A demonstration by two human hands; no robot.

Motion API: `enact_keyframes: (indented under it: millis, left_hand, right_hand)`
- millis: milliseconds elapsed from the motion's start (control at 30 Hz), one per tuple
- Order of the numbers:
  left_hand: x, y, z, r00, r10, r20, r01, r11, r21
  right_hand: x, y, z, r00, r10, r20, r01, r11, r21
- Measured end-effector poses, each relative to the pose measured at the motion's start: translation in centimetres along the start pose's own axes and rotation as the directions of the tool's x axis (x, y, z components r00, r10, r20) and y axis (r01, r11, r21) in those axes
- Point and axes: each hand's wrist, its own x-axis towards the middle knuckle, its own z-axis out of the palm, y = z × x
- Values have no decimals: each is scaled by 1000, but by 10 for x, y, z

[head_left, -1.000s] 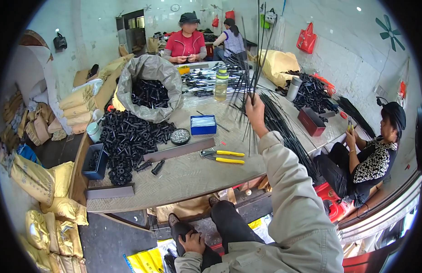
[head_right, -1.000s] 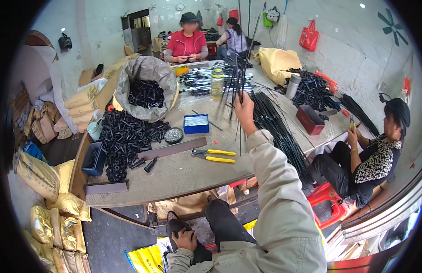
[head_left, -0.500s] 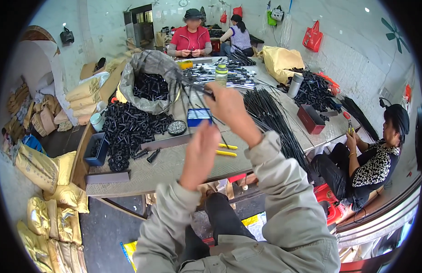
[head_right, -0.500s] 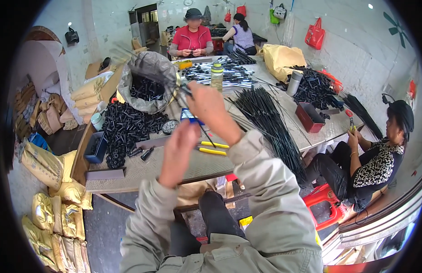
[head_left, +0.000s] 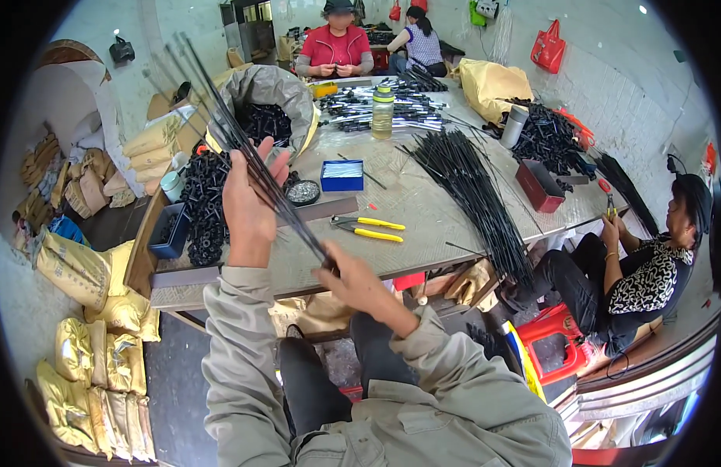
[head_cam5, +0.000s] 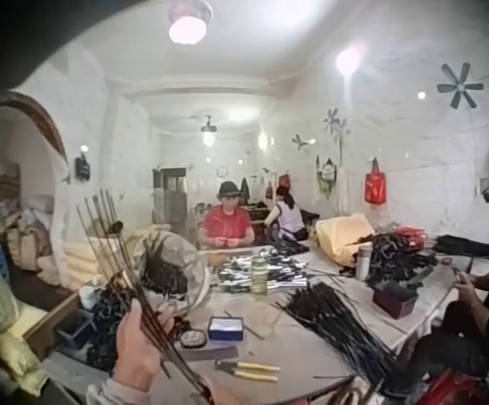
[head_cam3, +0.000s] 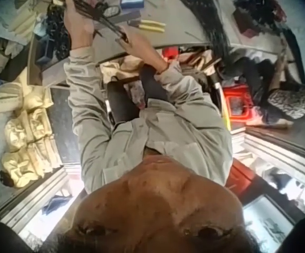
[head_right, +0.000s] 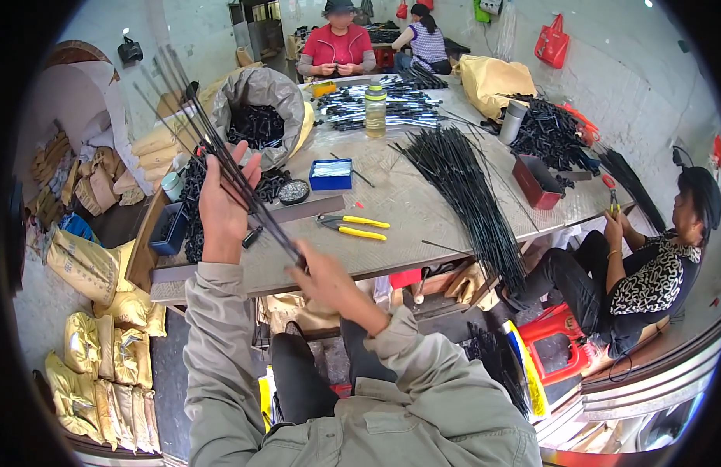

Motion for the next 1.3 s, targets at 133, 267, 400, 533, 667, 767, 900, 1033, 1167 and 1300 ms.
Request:
enact_keyframes:
  millis: [133, 267, 400, 533, 667, 767, 900, 1033, 1167, 1300]
  left_hand:
    - [-6, 5, -11, 997, -64, -32, 71, 951, 301]
    - [-7, 13, -28, 999, -18, -43, 31, 946, 322]
    - [-9, 31, -43, 997, 19, -75, 1, 968, 250]
    - [-17, 31, -40, 1000, 22, 17, -26, 973, 228]
    - [-31, 17, -22, 998, 13, 62, -26, 973, 229]
    - [-42, 21, -16, 995, 17, 99, -40, 971, 237]
    - [-47, 34, -22, 996, 36, 83, -53, 974, 219]
    - [-49, 40, -25, 989, 36, 145, -67, 974, 215]
    - [-51, 33, -21, 987, -13, 159, -36, 954, 297]
    - [-59, 20, -22, 1000, 1, 23, -13, 852, 523]
  right_hand:
    - [-22, 2, 28, 958, 26, 286, -155, 886, 438]
    - [-37, -2, 20, 973, -168, 157, 121, 955, 272]
    - [-65, 29, -71, 838, -258, -480, 6, 885, -465]
    - [-106, 82, -152, 704, -241, -668, -462, 559, -689]
    - [-117, 118, -161, 862, 64, -502, -459, 520, -721]
    - [-121, 129, -151, 896, -28, -443, -359, 541, -760]
    - [-123, 135, -135, 852, -13, -524, -454, 482, -749]
    - [-116, 127, -120, 819, -183, -544, -420, 454, -786]
    - [-74, 112, -121, 765, -316, -561, -387, 470, -793]
    - [-1, 107, -144, 782, -118, -612, -520, 417, -745]
